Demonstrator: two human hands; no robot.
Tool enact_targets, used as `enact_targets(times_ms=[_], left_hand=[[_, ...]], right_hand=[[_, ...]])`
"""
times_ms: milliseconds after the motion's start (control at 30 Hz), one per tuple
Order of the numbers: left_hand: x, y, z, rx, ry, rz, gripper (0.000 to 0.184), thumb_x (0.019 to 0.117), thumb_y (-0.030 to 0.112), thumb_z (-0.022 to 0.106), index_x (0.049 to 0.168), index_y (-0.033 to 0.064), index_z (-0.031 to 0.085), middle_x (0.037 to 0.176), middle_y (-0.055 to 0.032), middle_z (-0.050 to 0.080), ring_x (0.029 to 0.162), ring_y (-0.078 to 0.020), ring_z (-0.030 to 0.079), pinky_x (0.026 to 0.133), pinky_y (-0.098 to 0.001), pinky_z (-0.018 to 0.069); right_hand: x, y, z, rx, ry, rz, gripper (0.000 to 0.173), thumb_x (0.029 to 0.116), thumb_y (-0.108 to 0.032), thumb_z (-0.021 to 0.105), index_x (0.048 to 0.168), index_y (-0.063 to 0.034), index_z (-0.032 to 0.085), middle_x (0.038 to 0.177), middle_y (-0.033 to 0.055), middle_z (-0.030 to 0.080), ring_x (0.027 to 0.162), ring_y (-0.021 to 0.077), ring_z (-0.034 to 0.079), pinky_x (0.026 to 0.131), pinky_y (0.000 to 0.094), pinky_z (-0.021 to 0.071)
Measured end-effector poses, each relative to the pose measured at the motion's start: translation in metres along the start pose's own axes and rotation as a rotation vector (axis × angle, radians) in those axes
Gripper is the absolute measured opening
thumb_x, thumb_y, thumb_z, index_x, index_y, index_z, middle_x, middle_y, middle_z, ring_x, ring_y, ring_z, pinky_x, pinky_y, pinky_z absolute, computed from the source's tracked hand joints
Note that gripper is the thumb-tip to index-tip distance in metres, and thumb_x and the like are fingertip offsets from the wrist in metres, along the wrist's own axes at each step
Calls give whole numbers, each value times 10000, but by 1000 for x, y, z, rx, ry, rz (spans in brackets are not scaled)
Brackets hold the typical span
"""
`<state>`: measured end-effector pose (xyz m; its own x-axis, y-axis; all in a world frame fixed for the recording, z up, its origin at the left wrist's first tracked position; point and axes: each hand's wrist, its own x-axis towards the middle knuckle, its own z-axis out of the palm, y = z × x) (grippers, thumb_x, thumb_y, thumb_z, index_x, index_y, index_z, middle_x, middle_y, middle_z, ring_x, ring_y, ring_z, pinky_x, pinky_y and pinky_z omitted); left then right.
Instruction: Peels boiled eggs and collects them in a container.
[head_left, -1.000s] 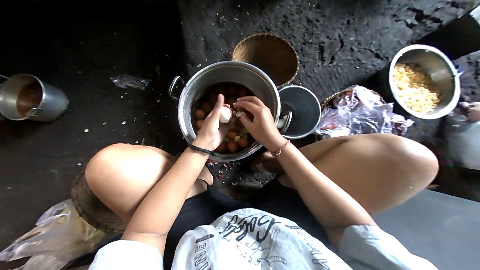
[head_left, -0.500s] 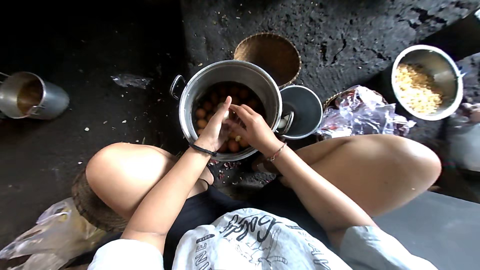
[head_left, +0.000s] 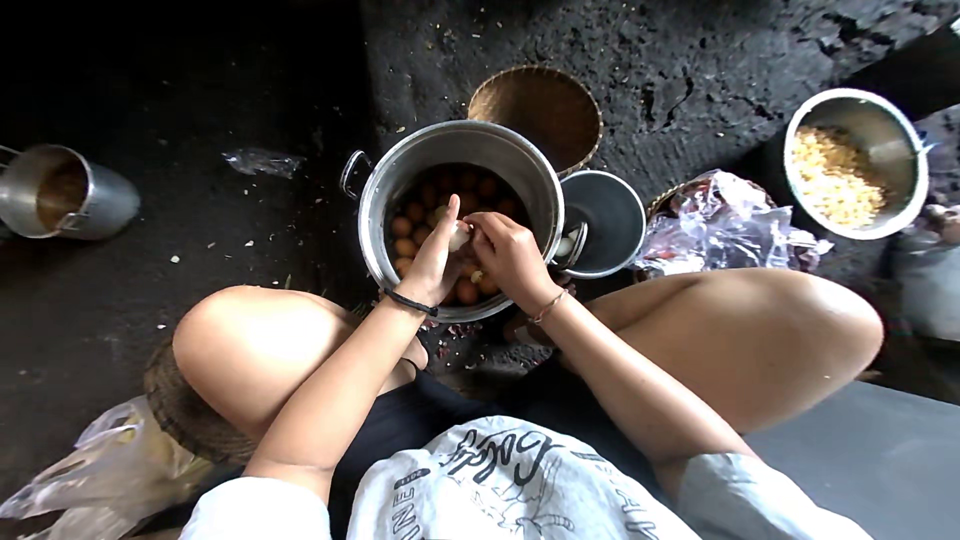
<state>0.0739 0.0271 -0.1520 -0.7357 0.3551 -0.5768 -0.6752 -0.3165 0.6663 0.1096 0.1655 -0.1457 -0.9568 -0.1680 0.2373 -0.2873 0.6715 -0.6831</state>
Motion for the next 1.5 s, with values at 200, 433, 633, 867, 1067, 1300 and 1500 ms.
enact_targets(times_ms=[200,433,633,867,1067,1300,1500], left_hand=[[3,0,-5,-113,85,24,566,1055,608,326,1200,119,570,1011,-47,653,904,-135,657,821,-293,563],[0,-4,0,-40,93,62,585,1043,641,303,1207,155,585,1092,-32,654,1039,-143,633,904,-353,535],[2,-6,2,15,115,109,567,1064,601,296,1208,132,580,1058,-33,632,986,-129,623,874,-334,532],[4,-10,1,57,130,94,576,1076,578,292,1275,103,550,1107,-56,630,1020,-142,619,897,-340,526],[4,-11,-2,79,112,112,576,1086,559,265,1235,92,567,1076,-62,644,990,-144,636,879,-338,543],[8,-11,-7,97,154,138,603,1102,514,248,1131,57,640,1016,-69,672,925,-153,661,842,-323,565],[6,-15,-12,532,223,286,686,1109,486,111,1224,-3,579,1078,-137,614,990,-163,590,904,-356,488]], right_hand=[[0,11,-3,150,-30,58,458,961,-178,678,1380,-22,576,1105,167,653,826,208,650,720,363,571],[0,0,4,137,-87,64,521,984,-185,692,1438,12,528,1288,213,650,1121,305,681,980,436,554],[0,-5,7,33,-83,101,503,969,-73,624,1451,16,513,1268,223,647,1007,321,703,859,457,589],[-1,-8,8,-107,-129,122,542,968,-59,640,1473,42,471,1158,249,652,924,377,702,793,507,590],[-3,-4,8,-31,-69,130,395,963,12,601,1356,23,565,1132,232,676,888,352,713,777,491,597],[-5,15,3,258,-79,352,227,1085,-117,430,1199,-42,611,790,138,638,560,214,592,526,365,524],[-2,15,9,251,-134,101,361,1034,-281,591,1296,-32,595,1163,158,676,1014,250,683,874,432,572]])
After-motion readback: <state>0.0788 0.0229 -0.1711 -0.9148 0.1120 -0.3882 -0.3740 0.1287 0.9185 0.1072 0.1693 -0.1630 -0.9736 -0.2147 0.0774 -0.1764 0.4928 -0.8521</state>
